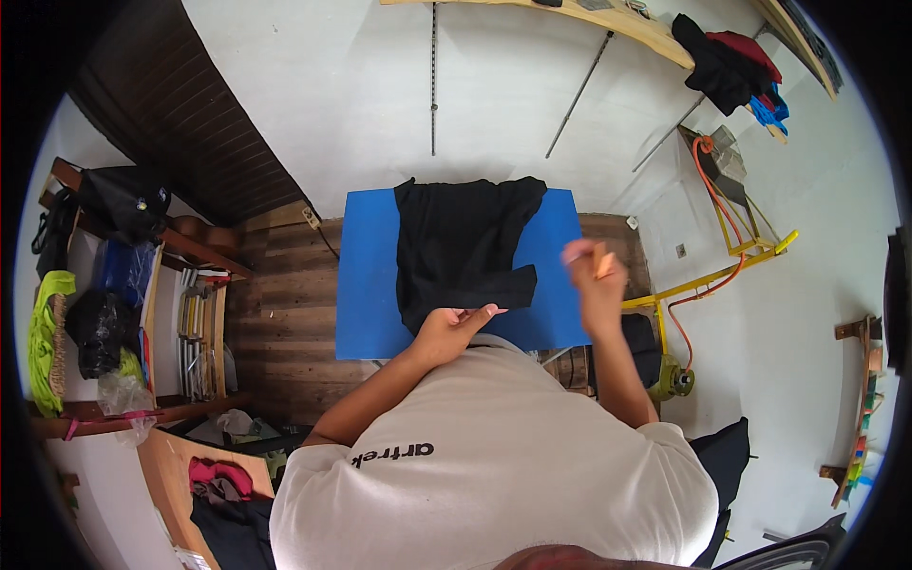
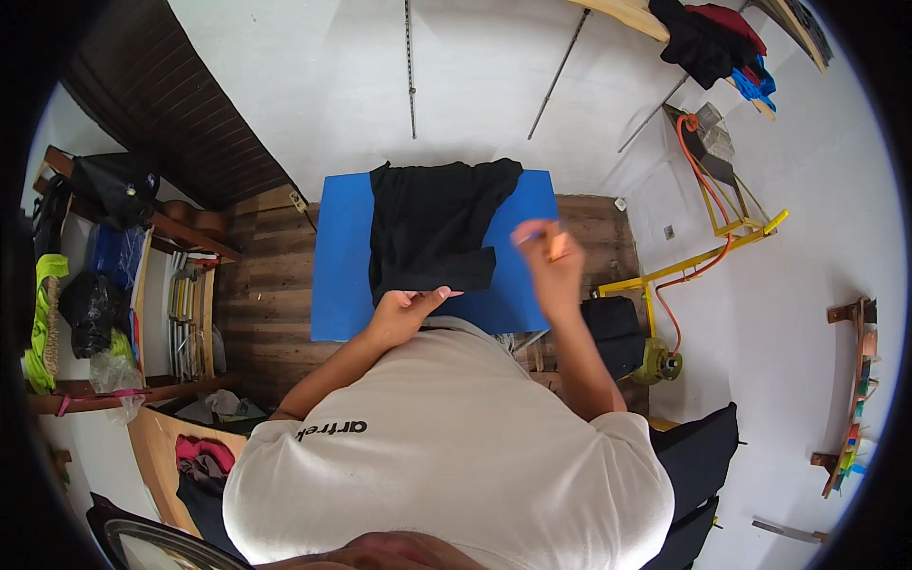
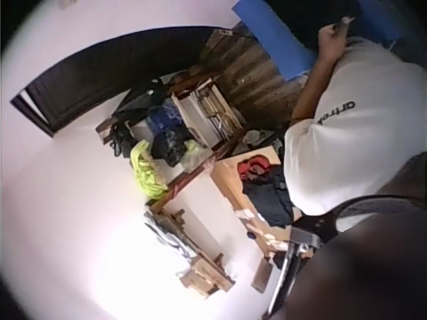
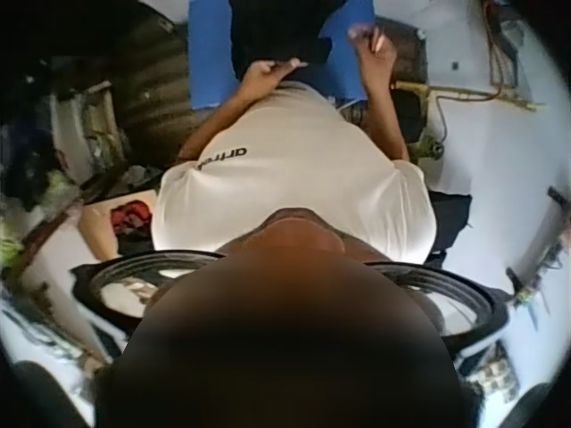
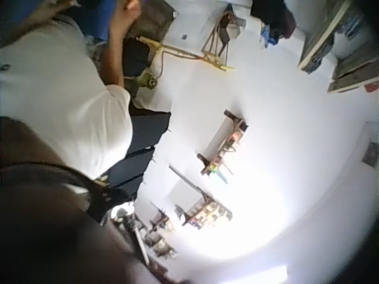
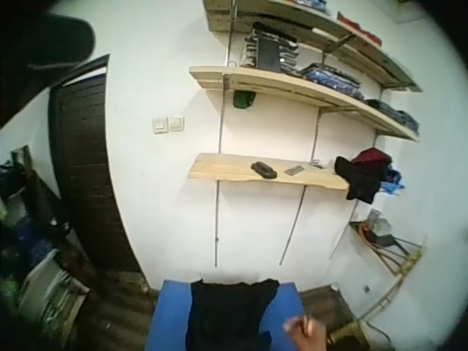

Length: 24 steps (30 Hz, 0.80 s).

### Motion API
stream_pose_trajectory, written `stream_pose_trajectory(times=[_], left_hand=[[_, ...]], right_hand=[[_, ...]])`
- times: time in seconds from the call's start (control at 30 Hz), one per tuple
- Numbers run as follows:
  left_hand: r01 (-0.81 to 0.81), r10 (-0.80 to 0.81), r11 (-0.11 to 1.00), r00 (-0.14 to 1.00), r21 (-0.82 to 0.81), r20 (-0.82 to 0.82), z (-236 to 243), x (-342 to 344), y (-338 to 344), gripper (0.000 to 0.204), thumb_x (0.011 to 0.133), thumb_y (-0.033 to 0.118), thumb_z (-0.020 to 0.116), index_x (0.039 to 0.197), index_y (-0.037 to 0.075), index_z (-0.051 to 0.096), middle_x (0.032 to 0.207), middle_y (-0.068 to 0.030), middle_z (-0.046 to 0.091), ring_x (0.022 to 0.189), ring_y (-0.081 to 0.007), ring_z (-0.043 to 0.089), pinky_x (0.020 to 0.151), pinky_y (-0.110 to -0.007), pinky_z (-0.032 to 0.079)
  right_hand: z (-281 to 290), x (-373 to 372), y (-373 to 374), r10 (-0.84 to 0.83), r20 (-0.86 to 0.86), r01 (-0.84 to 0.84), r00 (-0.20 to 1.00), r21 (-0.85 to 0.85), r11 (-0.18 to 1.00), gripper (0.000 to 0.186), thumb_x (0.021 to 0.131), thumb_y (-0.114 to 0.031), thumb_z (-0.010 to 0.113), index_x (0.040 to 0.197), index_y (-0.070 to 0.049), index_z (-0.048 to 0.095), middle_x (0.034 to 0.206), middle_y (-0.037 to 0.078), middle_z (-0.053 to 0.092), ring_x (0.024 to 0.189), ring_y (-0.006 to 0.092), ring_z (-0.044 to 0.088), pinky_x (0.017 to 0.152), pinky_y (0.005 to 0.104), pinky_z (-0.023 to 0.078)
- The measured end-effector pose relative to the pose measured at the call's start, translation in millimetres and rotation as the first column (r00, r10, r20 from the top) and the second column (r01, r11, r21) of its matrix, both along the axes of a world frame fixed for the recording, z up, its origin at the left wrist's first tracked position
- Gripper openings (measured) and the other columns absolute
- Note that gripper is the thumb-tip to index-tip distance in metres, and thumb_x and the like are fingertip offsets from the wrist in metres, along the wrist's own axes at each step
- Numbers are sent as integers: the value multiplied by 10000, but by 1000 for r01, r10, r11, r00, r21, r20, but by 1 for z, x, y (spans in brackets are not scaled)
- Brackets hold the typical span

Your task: The recorder is measuring, aligning, and cutting a piece of black fabric on a workbench using a utility knife.

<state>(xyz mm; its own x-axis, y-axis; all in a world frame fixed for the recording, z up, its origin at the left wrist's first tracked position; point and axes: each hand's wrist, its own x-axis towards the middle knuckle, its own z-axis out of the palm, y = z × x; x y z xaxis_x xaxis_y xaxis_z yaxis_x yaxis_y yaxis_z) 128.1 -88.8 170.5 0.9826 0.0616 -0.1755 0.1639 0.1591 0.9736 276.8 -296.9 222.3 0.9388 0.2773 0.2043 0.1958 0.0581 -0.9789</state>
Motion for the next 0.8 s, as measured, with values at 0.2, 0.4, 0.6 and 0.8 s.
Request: stream_pose_trajectory(times=[0.2, 0.4, 0.6, 0.8], left_hand=[[23, -23, 999, 1000, 23, -20, -10, 0, 0, 396, 1047, 317, 655, 1250, -19, 710, 1180, -78, 753, 1070, -99, 648, 962, -242, 479], [14, -12, 994, 1000, 104, -13, -7, -5, 2, 327, 1036, 213, 676, 1238, -42, 706, 1210, -79, 740, 1090, -102, 649, 970, -245, 490], [152, -161, 862, 987, 484, -23, -2, -8, 7, 359, 1014, 280, 698, 1267, 25, 691, 1161, -121, 748, 1013, -181, 694, 920, -300, 523], [129, -270, 796, 950, 591, 157, 4, -18, 10, 307, 1009, 239, 684, 1248, 45, 672, 1014, -153, 733, 874, -279, 698, 793, -381, 544]], right_hand=[[-10, -35, 36, 265, 139, -231, 954, -220, 948, 91, 922, -107, 785, 964, -37, 744, 681, -92, 521, 651, -13, 449, 567, 192, 365], [19, 11, 18, -300, -206, 349, 931, 267, 898, 172, 1009, -235, 707, 958, -76, 664, 661, -104, 365, 576, 7, 297, 514, 198, 264], [16, -21, 34, 255, -11, -250, 967, -248, 936, 172, 906, -71, 788, 1061, -48, 718, 693, -100, 436, 651, 4, 383, 577, 200, 317], [-1, -12, 49, 485, -153, -475, 861, -582, 660, 159, 932, -181, 783, 973, -34, 740, 747, -46, 600, 691, 29, 478, 593, 239, 390]])
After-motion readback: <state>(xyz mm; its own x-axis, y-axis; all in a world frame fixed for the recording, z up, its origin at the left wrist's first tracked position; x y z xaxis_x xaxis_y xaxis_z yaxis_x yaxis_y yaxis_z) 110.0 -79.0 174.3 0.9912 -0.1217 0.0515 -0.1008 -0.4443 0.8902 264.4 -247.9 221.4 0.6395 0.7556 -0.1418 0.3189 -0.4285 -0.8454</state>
